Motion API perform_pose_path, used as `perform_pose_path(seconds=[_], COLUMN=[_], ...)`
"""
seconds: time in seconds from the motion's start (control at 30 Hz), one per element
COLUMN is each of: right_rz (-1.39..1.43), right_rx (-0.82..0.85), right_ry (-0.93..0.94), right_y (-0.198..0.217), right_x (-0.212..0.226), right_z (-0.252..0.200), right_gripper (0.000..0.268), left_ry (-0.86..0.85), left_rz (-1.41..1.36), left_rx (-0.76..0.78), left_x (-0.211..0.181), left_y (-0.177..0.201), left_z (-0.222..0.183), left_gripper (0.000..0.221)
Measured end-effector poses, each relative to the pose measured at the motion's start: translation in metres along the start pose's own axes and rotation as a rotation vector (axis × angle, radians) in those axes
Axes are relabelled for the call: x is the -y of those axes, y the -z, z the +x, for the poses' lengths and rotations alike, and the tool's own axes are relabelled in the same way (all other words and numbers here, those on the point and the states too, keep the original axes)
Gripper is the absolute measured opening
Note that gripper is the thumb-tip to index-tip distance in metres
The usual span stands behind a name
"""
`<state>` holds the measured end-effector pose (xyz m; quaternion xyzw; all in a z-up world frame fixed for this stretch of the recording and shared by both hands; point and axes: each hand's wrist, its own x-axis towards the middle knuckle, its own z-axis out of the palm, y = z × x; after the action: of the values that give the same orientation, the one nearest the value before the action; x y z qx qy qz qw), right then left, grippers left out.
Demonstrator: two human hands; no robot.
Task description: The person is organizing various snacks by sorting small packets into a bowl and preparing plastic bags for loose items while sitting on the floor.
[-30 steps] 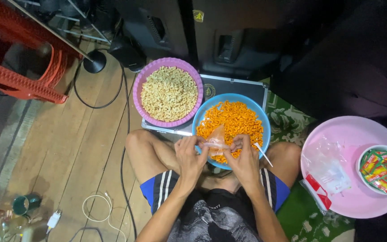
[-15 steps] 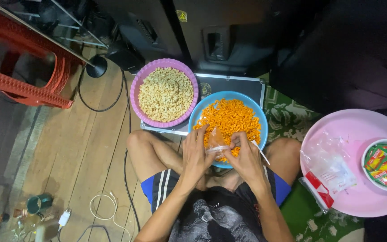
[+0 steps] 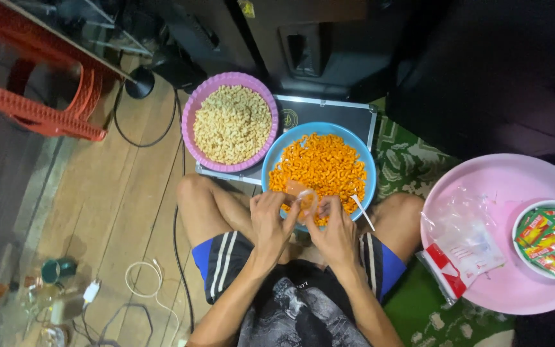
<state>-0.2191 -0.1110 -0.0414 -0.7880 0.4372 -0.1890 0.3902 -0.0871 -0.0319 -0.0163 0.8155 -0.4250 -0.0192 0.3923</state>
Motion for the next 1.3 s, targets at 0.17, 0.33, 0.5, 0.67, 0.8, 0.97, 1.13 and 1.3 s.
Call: perform_pose_path(seconds=[0.17,0.33,0.5,0.67,0.8,0.97,1.13,1.3], right_rz=[0.020,-0.024,-0.050,0.000,0.012,0.095,0.069,-0.348], right_rx=[-0.063,-0.078,-0.065,0.043,0.068,0.151,0.285,0.386], right_ry=[0.013,0.193,0.366,0.339,0.336,0.256,0.463,0.707], right_y=[0.005,0.016,0.012,0.003,-0.008,-0.006,0.010,-0.012], right_x=[-0.007,-0.005,-0.002,0.010,0.016,0.043,0.082,0.098], right_z=[-0.003,0.010,0.022,0.029,0.034,0.037,0.037,0.035], right_gripper=[0.022,0.018,0.019,0.014,0.015,0.017,0.021,0.030], left_ry=[-0.001,0.023,0.063,0.094,0.093,0.119,0.132,0.140], left_rz=[0.047,0.170,0.155,0.266,0.220,0.152,0.092,0.023], left_rx=[-0.146,-0.082,0.023,0.007,0.021,0.033,0.069,0.094], left_x=[-0.002,-0.013,-0.008,0.016,0.018,0.048,0.057,0.073], left_y=[0.000,0.011,0.024,0.031,0.051,0.058,0.084,0.103], left_z=[-0.008,-0.016,-0.023,-0.033,-0.026,-0.023,-0.004,0.004], left_gripper=[0.016,0.017,0.012,0.006,0.014,0.004,0.003,0.006])
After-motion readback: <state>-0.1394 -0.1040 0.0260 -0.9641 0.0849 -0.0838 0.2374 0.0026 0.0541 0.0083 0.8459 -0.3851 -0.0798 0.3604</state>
